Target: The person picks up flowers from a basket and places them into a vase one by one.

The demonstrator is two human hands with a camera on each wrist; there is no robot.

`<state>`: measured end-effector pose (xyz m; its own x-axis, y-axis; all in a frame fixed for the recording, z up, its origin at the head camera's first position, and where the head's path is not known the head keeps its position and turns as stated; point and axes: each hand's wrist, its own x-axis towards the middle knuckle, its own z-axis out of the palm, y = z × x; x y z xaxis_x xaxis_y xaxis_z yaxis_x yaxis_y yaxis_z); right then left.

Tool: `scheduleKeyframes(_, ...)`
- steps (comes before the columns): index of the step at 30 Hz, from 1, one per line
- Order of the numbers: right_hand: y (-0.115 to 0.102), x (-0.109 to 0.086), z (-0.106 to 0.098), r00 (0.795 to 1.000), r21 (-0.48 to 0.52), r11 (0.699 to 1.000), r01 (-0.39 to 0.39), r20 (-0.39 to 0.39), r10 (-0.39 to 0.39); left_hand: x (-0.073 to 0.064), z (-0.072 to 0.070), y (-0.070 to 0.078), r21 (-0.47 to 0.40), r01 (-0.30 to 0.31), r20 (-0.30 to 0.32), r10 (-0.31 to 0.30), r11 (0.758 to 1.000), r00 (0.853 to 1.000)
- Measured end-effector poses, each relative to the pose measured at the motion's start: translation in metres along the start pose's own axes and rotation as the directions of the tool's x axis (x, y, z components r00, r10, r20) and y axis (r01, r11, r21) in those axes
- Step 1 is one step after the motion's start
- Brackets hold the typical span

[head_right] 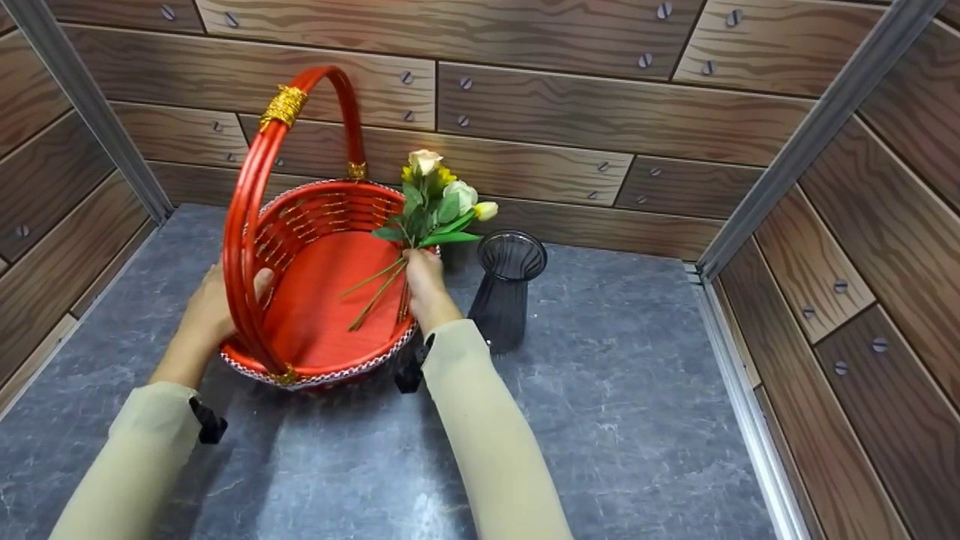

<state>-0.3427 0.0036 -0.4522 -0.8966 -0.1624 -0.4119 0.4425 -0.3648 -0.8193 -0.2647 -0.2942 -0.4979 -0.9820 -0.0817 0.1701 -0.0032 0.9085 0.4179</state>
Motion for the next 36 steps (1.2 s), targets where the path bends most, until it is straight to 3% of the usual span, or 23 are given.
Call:
scheduleKeyframes(4,-0.001,0.002,0.001,1.000,-0.009,1.000,-0.015,0.001,0.015,0.000,0.001,-0.001,-0.004,-0.001,-0.007,0.000,1.000,1.000)
scheduleKeyframes(11,0.000,0.005,0.008,1.000,-0.071,0.997,0.022,-0.015,-0.023,0.002,-0.001,0.000,-0.002,0.005,-0.015,-0.005,1.000,1.000)
scheduleKeyframes(16,0.005,0.007,0.012,0.999,-0.157,0.987,-0.036,0.013,0.039,0.000,-0.002,0.001,-0.009,0.018,0.007,-0.018,1.000,1.000)
scheduleKeyframes(21,0.006,0.010,0.013,0.992,-0.278,0.955,-0.107,0.038,0.122,0.000,-0.002,0.002,-0.003,0.015,-0.002,-0.015,1.000,1.000)
scheduleKeyframes(27,0.005,0.011,0.013,0.968,-0.383,0.912,-0.147,0.135,0.213,0.000,-0.002,0.000,-0.001,0.013,-0.003,-0.013,1.000,1.000)
scheduleKeyframes(31,0.009,0.010,0.016,0.972,-0.413,0.903,-0.114,0.141,0.187,0.001,-0.001,0.000,0.004,0.012,-0.005,-0.012,1.000,1.000)
scheduleKeyframes(36,0.021,0.008,0.019,0.983,-0.541,0.840,-0.048,0.126,0.137,0.002,0.000,0.000,0.009,0.007,-0.009,-0.007,1.000,1.000)
